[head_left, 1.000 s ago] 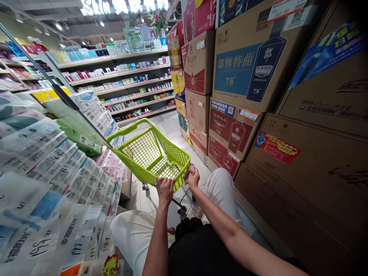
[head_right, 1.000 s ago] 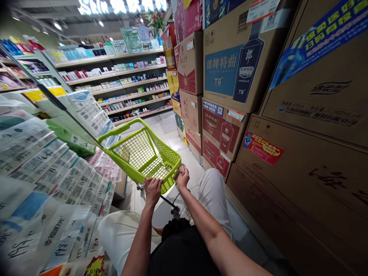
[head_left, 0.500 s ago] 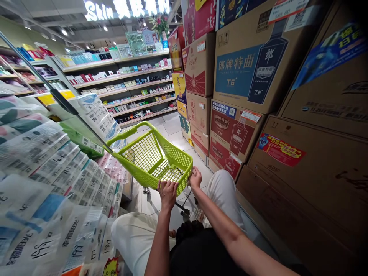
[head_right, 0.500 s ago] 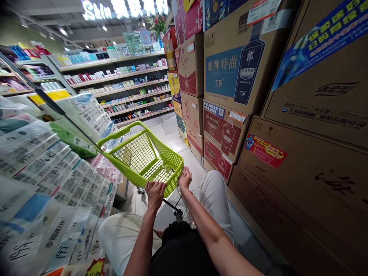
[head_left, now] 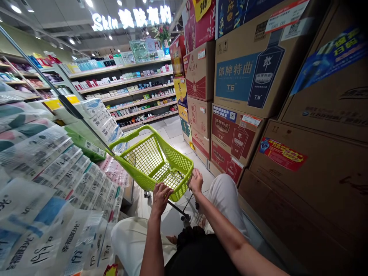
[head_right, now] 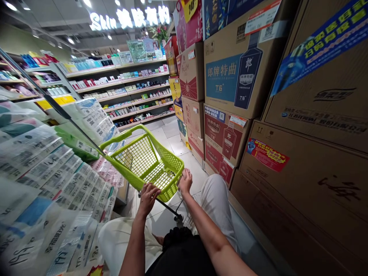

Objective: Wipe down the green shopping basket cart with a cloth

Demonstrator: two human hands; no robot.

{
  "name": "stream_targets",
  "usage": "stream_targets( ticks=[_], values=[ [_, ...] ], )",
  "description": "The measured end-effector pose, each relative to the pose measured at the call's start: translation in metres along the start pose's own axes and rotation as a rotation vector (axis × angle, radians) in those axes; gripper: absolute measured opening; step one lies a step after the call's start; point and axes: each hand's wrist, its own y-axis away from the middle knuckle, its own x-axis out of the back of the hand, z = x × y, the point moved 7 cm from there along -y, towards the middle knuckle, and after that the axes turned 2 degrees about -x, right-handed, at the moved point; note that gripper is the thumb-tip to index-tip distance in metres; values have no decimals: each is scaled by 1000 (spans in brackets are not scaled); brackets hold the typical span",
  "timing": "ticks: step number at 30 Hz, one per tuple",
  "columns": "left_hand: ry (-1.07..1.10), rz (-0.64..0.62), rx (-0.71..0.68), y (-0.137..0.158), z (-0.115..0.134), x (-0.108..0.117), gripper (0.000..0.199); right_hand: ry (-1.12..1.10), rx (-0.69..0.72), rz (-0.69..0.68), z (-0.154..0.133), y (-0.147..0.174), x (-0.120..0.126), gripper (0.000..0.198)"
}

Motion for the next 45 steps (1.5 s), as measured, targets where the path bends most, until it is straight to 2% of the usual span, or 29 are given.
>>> stream_targets(
  ticks=[3, 5, 9, 11, 14, 16, 20, 22, 24, 28, 30, 36, 38, 42, 45],
  values=[
    [13, 19, 11, -3, 2, -4, 24, 8, 142, 15, -22, -2, 1, 55],
    [11, 24, 13, -5, 9, -6, 23, 34, 140, 7, -16, 5, 3, 53],
    [-6, 21, 30, -8, 21, -8, 22, 74, 51, 9, 4, 14, 8, 45],
    [-24, 19, 44, -9, 25, -10, 22, 72, 55, 23, -3, 8, 9, 47],
    [-47, 11, 51, -11, 31, -14, 21, 40, 146, 18, -26, -4, 9, 54],
    [-60, 8, 48, -13, 36, -16, 21, 16, 180, 2, -31, -5, 10, 55],
    [-80, 19, 45, -15, 44, -17, 23, 14, -10, -12, -1, 7, 16, 48],
    [-88, 30, 43, -16, 47, -17, 22, 14, -54, -10, 6, 10, 16, 46],
    [-98, 42, 44, -16, 49, -17, 21, 3, -15, 5, -3, 7, 15, 48],
    [-116, 59, 60, -18, 52, -19, 19, -7, 178, -3, -36, 0, 9, 56],
    [-116, 60, 67, -19, 55, -20, 18, -2, 223, -6, -37, 5, 8, 56],
    [-100, 52, 93, -20, 60, -20, 22, 44, -72, -8, 13, 18, 8, 50],
    [-94, 50, 97, -19, 59, -20, 23, 35, -53, -7, 8, 13, 6, 51],
    [-83, 46, 112, -20, 60, -24, 23, 1, 129, 7, -21, 4, 5, 57],
    [-71, 39, 128, -21, 59, -26, 24, 19, 73, -29, -10, 10, 8, 54]
  ],
)
